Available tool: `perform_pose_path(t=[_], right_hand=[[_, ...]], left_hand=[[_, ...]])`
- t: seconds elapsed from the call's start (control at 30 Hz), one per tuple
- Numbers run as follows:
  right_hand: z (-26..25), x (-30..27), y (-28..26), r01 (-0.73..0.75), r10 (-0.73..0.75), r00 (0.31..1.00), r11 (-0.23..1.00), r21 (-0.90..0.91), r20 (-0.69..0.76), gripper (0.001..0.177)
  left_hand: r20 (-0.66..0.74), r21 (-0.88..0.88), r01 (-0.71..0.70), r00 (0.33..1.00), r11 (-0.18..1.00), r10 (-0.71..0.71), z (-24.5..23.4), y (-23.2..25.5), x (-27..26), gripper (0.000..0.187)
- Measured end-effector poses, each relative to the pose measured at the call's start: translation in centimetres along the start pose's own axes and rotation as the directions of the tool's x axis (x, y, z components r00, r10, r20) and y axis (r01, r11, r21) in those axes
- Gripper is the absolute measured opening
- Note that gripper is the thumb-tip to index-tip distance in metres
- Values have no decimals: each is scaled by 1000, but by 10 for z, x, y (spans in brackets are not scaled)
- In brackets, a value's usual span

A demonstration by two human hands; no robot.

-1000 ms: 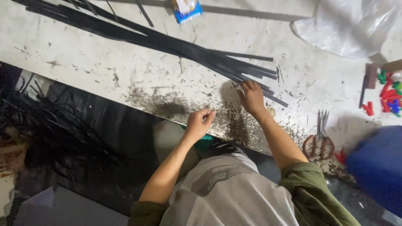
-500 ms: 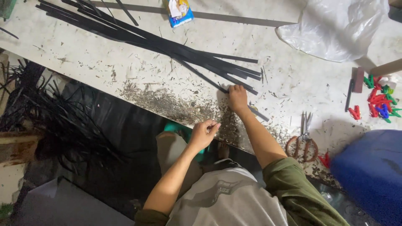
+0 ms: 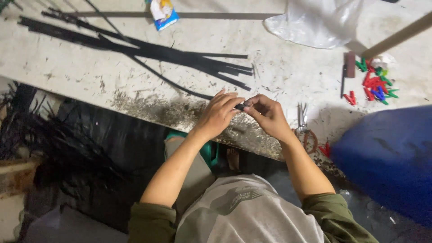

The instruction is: Applying glue to the ends of leather strips and hanging them on a rack using clothespins.

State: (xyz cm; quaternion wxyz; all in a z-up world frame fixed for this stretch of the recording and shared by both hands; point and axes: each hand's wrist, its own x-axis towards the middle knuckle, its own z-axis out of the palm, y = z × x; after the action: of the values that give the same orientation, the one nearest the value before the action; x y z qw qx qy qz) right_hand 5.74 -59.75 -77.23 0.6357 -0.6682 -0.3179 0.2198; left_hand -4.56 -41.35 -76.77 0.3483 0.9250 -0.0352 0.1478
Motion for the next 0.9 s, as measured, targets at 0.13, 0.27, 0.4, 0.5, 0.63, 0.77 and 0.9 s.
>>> perform_pose_path(t=[0.13,0.27,0.4,0.5,0.63,0.77,0.9], right_hand=[[-27,-11,-35,212,-209,969,977,12,-133,27],[-47,-33,-32,322,-390,898,899,-299,-206,23],[-54,-49,-36,311,-460,845,837,-451,-271,18],[-59,-61,-38,287,-451,840,841,-460,-302,16],[-71,-79,-56,277,-491,802,810,-517,-340,13],[-95,-117,-90,173,-522,769,727,-665,-370,18],[-116,-159,-116,48,-586,756,493,-869,-291,8]], left_hand=[[-72,45,-257,963,965,260,-23,19,29,20],[-71,-13,-311,948,950,309,-49,49,47,22],[-38,-95,-301,954,949,299,-51,68,59,28],[65,-172,-330,936,928,345,-26,85,67,31],[167,-158,-462,858,873,485,-11,124,91,17],[200,-134,-571,785,810,586,-15,153,110,16],[277,-123,-619,730,776,626,-19,184,126,14]])
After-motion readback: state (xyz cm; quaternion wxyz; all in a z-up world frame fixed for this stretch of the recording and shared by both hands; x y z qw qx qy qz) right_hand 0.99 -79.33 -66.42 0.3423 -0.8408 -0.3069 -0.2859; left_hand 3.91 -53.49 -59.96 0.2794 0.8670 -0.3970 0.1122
